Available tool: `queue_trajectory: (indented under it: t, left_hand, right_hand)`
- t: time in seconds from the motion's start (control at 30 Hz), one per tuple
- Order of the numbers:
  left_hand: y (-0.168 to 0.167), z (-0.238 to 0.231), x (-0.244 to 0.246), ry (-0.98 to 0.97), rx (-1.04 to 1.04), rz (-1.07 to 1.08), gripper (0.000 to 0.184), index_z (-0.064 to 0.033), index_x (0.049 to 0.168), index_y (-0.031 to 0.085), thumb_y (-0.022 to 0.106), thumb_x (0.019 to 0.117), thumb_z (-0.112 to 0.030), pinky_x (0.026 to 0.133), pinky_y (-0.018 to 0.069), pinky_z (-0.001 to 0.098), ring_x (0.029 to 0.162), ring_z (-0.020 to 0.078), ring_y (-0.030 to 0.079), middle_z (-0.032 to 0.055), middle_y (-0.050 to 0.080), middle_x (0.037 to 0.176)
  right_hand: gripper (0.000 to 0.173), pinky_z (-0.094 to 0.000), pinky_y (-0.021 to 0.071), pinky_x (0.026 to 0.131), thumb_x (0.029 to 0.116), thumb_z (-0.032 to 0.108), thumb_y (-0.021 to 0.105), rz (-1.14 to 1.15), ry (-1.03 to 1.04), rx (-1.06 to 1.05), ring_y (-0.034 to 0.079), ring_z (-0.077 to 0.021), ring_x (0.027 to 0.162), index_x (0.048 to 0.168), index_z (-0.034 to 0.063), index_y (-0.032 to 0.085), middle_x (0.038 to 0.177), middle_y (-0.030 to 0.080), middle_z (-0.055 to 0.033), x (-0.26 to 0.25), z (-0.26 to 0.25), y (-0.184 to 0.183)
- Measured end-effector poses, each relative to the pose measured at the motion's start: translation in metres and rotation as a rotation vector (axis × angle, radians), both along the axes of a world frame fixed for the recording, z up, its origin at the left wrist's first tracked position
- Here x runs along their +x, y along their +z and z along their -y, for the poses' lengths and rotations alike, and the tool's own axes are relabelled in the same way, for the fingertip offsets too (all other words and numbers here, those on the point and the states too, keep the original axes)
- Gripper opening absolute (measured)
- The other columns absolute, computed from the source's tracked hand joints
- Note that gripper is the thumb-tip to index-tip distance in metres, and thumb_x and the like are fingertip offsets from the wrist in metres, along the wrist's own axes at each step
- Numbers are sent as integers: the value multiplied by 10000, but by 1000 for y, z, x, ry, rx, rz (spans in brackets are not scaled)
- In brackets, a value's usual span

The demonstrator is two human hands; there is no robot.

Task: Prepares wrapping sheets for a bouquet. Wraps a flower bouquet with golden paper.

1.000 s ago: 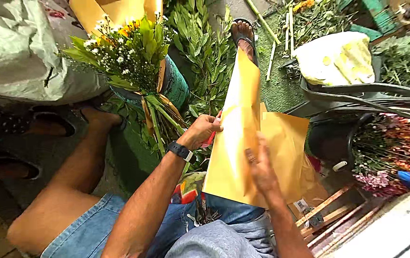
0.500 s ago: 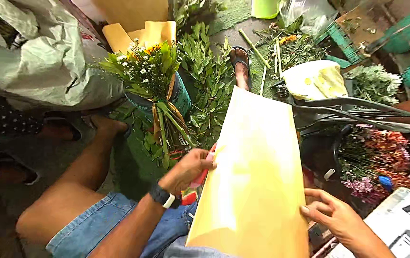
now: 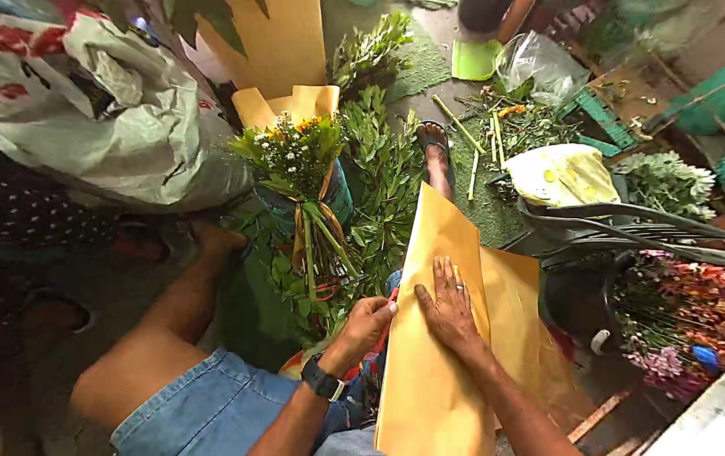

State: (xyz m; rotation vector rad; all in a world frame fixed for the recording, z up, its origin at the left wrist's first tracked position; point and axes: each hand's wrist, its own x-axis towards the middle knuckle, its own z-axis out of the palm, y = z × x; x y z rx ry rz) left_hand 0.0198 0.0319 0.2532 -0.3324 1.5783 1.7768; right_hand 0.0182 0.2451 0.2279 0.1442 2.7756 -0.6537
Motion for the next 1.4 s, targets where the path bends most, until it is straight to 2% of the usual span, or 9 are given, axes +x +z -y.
queue_trajectory:
  t: [0.33,0.5,0.73,0.87,0.97,1.07,1.13,1.23,1.4]
  left_hand:
    - [7,4,-2,-52,-229,-107,216,-52,1017,710,583,1025,-228,674,549,313,721,133,640,44,677,847]
    - [-1,-9,-32,-43,-254,-144,228,-35,1013,701,583,1028,-230,697,564,329,725,140,650,55,676,835]
    - [-17,-40,-108,-95,-311,-193,247,-4,1046,697,588,1032,-225,756,574,392,769,180,666,102,687,870]
    - [-28,-64,-168,-147,-421,-221,355,28,1101,666,544,1064,-303,671,562,452,691,258,635,180,659,862]
    - [-44,-78,-239,-78,-504,-287,438,56,1132,646,507,1064,-354,745,556,557,788,346,659,241,662,935]
    - [-41,-84,-287,14,-520,-347,401,45,1128,658,531,1051,-328,771,556,538,823,316,665,214,672,960]
    - [-27,-78,-276,8,-473,-382,404,16,1174,648,522,1056,-349,753,562,513,805,289,663,193,675,965]
    - [4,-54,-207,-82,-313,-310,454,-64,1280,583,451,1081,-450,572,572,375,632,217,657,143,692,873]
    - [11,-16,-123,-8,-190,-168,298,-2,1219,587,489,1084,-249,583,587,314,637,192,673,111,690,806]
  right_hand:
    - [887,-586,107,1270,1002,733,216,22,-29,13,157,-322,1582,1659,138,188,1725,128,-109,1,2,-1]
    - [888,-596,102,1267,1002,734,210,17,-20,15,149,-325,1583,1661,139,172,1726,116,-114,-2,4,-2]
    - [895,-608,101,1266,996,748,217,-9,-40,4,168,-314,1581,1660,149,189,1724,138,-101,0,3,-5]
    - [894,-611,89,1267,991,758,217,-13,-32,18,153,-312,1585,1665,173,171,1726,125,-100,2,3,-5]
    - [889,-600,101,1268,989,761,222,-41,-17,27,160,-317,1582,1663,182,191,1724,134,-105,3,3,-5]
    - [885,-590,94,1277,984,768,241,-58,-29,-10,155,-298,1585,1662,200,202,1725,133,-102,3,0,0]
    - [881,-591,97,1276,984,766,238,-64,-44,-25,155,-301,1585,1660,201,211,1724,140,-105,3,-1,2]
    - [885,-603,118,1270,988,763,233,-95,-55,-30,178,-319,1578,1656,183,227,1718,160,-120,4,0,0]
    - [884,-615,150,1265,996,738,276,-142,-66,-90,223,-330,1565,1638,130,280,1702,216,-134,4,-1,-2]
